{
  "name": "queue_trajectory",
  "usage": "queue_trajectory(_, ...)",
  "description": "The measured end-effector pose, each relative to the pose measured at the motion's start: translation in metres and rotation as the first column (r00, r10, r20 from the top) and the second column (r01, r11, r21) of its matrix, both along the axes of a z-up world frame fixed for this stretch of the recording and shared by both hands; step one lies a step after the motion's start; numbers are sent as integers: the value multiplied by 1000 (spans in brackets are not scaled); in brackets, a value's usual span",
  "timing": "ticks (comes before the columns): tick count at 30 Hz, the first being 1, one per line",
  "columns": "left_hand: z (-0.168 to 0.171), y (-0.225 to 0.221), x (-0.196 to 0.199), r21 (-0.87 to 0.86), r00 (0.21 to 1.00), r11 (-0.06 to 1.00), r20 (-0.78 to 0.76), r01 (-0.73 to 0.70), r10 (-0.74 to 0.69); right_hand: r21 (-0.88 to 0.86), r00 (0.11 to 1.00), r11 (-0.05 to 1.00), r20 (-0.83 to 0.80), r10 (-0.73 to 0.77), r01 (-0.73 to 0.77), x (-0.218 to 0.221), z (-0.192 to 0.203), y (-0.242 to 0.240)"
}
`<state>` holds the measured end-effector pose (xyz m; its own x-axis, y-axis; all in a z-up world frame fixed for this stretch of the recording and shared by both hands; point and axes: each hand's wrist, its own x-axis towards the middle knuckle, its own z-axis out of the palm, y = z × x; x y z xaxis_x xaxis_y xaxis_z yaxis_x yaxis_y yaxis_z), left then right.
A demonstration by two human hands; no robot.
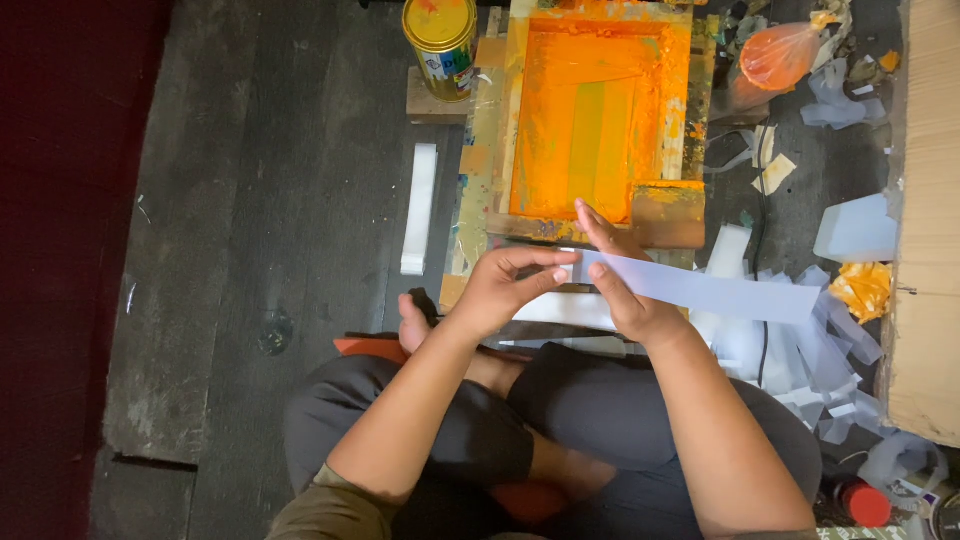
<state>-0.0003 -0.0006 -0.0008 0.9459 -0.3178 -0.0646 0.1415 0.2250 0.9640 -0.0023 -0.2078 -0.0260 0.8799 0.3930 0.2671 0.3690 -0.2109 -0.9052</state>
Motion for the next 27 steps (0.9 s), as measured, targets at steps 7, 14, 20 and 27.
queue_trajectory(7, -12, 3, 5, -16, 992, 993, -49, -117, 116, 27, 999, 999, -7, -38, 38, 1, -7, -4)
queue_trajectory(14, 0, 16, 14, 77, 873, 883, -134, -463, 469, 154, 978, 966, -25, -205, 206, 0, -3, -11)
queue_trajectory(20, 4, 20, 17, 76, 781, 794, -148, -603, 607, 201, 944, 922, -77, -321, 331, 0, 1, -16)
queue_trajectory(27, 14, 19, 18, 28, 742, 755, -168, -655, 649, 248, 889, 854, -153, -432, 457, 1, 11, -13)
